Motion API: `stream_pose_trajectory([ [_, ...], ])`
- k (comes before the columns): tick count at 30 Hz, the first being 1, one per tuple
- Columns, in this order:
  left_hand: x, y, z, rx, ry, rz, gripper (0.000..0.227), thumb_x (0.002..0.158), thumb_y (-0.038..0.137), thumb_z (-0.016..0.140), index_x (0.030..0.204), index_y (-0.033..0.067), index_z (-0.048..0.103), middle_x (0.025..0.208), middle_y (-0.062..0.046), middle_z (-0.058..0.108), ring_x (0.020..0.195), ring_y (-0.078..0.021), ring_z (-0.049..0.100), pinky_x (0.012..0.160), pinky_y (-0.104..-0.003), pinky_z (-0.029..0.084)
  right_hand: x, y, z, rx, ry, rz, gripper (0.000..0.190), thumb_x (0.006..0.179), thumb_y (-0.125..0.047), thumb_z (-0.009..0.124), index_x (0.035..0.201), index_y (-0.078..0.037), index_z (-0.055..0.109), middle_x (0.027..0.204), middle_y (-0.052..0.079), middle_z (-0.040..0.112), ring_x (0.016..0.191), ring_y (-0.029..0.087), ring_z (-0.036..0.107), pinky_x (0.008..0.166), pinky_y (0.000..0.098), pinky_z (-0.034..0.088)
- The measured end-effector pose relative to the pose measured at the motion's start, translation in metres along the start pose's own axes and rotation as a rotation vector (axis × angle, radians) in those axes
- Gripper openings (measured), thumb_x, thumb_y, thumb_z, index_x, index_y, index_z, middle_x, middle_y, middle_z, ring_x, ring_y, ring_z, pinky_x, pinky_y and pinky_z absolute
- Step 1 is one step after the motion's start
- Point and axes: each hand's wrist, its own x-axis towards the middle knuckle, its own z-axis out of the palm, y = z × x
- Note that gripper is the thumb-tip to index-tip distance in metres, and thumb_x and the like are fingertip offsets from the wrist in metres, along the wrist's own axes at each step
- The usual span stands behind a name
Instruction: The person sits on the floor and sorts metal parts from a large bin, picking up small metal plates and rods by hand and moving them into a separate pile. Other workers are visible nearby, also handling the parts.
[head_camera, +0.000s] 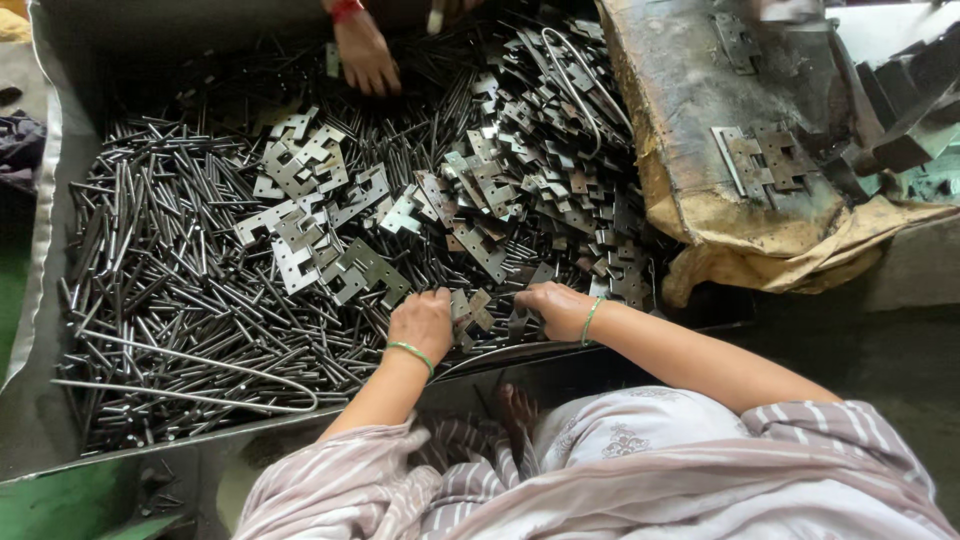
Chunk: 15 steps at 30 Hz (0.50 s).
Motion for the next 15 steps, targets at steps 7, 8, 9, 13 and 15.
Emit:
stream_pose_trajectory([
  [7, -0.002, 0.005, 0.023, 0.197, 0.073, -0.003, 0.015, 0.083, 0.011, 0.062, 0.095, 0.0028, 0.066, 0.092, -0.017, 0.071, 0.092, -0.0321, 0.068, 0.078, -0.042, 0.056, -0.006, -0.012, -0.039, -0.314, 0.026, 0.136, 0.093, 0.071, 0.004, 0.071, 0.153, -0.032, 0.047, 0.109, 0.02, 0.061, 0.098, 0.036, 0.064, 0.086, 0.0447, 0.055],
  [8, -0.003, 0.008, 0.022, 0.254, 0.101, 0.005, 0.016, 0.081, 0.013, 0.063, 0.093, 0.0027, 0.066, 0.092, -0.016, 0.07, 0.09, -0.0315, 0.067, 0.077, -0.042, 0.055, -0.007, -0.012, -0.043, -0.403, 0.019, 0.13, 0.095, 0.073, 0.006, 0.068, 0.156, -0.032, 0.044, 0.11, 0.02, 0.06, 0.098, 0.036, 0.063, 0.087, 0.0444, 0.054],
  [9, -0.004, 0.01, 0.019, 0.278, 0.092, 0.035, 0.015, 0.082, 0.013, 0.062, 0.093, 0.0032, 0.066, 0.092, -0.015, 0.069, 0.091, -0.0309, 0.066, 0.077, -0.041, 0.054, -0.008, -0.013, -0.045, -0.491, 0.011, 0.123, 0.096, 0.075, 0.008, 0.064, 0.159, -0.032, 0.041, 0.111, 0.019, 0.059, 0.098, 0.036, 0.063, 0.088, 0.0441, 0.054],
  [13, -0.018, 0.006, -0.002, 0.274, 0.176, 0.091, 0.014, 0.079, 0.011, 0.062, 0.091, 0.0055, 0.066, 0.09, -0.013, 0.067, 0.089, -0.0289, 0.063, 0.077, -0.04, 0.053, -0.012, -0.013, -0.032, -0.503, 0.012, 0.089, 0.091, 0.073, -0.005, 0.068, 0.157, -0.015, 0.034, 0.116, 0.022, 0.055, 0.097, 0.037, 0.061, 0.086, 0.0446, 0.054],
  [15, -0.025, -0.007, -0.02, 0.215, 0.256, 0.069, 0.016, 0.076, 0.008, 0.062, 0.092, 0.006, 0.065, 0.091, -0.013, 0.067, 0.089, -0.0288, 0.063, 0.078, -0.04, 0.054, -0.014, -0.011, -0.026, -0.604, -0.028, 0.115, 0.091, 0.074, -0.007, 0.067, 0.157, -0.007, 0.032, 0.119, 0.024, 0.052, 0.095, 0.037, 0.061, 0.086, 0.0451, 0.054],
])
